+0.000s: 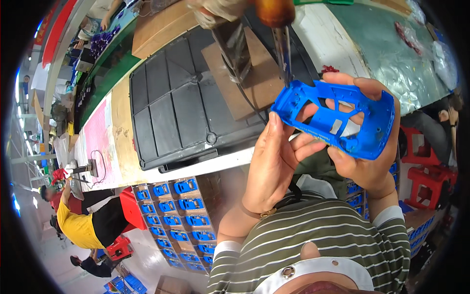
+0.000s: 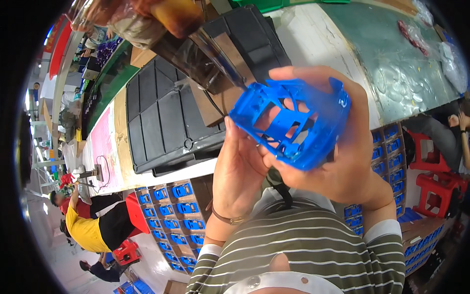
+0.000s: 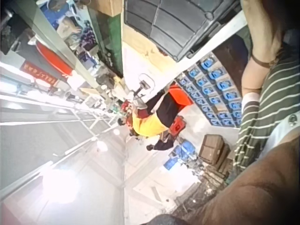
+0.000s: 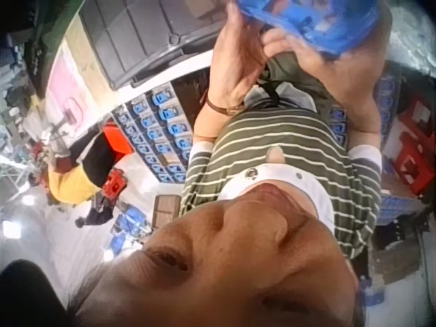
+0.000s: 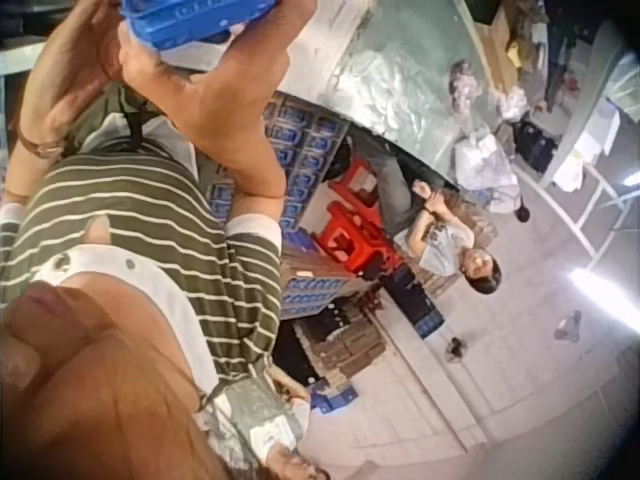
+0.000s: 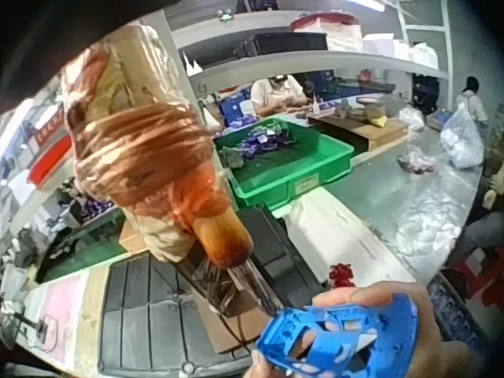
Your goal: Assembling small blue plastic toy cars by inserting components and using a specialized pneumatic press machine.
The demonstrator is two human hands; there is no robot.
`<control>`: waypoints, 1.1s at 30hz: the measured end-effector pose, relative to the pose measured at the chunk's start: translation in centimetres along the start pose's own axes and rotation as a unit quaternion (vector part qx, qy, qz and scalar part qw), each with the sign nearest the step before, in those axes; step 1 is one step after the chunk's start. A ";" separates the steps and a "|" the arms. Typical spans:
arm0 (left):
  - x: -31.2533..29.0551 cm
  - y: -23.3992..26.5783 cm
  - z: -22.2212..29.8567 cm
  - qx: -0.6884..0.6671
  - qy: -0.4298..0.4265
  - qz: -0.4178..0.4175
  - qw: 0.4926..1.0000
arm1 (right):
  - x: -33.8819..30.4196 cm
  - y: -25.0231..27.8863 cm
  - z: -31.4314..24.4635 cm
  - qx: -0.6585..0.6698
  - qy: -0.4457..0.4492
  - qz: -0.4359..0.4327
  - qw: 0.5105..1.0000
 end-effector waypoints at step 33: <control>0.4 1.3 0.6 -0.114 0.052 0.013 0.992 | 1.3 -0.4 1.8 0.150 -0.072 0.021 0.986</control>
Point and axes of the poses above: each hand's wrist, its own x-axis towards the middle knuckle, its own y-axis out of the back of the hand, z = x × y, the point moved 10 cm from there along x, towards the middle knuckle, and after that the axes turned 14 degrees about -x, right-handed, at the moved point
